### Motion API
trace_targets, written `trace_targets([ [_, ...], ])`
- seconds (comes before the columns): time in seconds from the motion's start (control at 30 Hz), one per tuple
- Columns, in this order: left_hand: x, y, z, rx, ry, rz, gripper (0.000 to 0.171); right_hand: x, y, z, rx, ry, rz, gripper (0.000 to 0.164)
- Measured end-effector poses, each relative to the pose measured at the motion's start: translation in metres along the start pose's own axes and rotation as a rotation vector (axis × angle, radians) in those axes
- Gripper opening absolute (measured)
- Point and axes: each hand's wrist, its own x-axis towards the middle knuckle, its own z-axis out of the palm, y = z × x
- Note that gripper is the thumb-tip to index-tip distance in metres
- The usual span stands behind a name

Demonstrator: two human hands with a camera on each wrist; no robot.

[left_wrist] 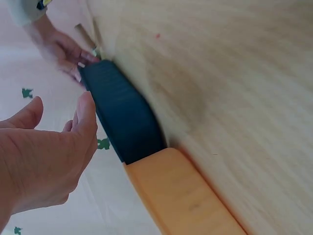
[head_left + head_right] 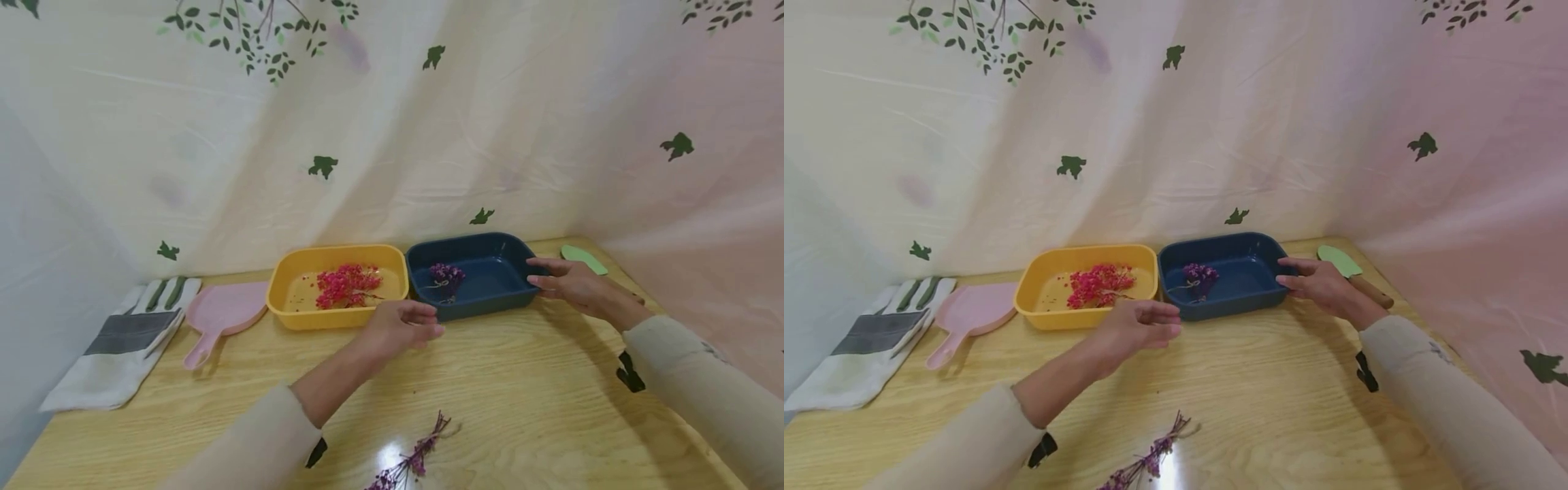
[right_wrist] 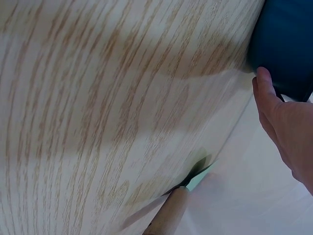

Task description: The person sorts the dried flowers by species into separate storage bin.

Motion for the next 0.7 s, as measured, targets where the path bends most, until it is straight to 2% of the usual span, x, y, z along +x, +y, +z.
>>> trace_targets([
  [0.1,-0.019,-0.011,-0.004,0.007,-0.039,-0.004,0.037,0.0,0.001,-0.001,-0.013,-0.004,-0.002,0.074],
  [0.23,-0.046,-0.028,-0.006,0.047,-0.045,0.0,0.04,-0.001,0.0,-0.001,-0.02,-0.015,-0.002,0.075],
  [0.4,-0.074,-0.048,-0.004,0.226,-0.038,0.018,0.042,-0.001,0.001,-0.001,-0.018,-0.01,-0.003,0.074],
  [0.53,-0.087,-0.058,-0.001,0.272,-0.063,-0.014,0.047,0.0,0.001,-0.001,-0.023,-0.008,-0.008,0.073],
  [0.7,-0.094,-0.067,0.005,0.319,-0.061,-0.02,0.049,-0.001,-0.001,0.0,-0.018,-0.009,-0.002,0.074],
])
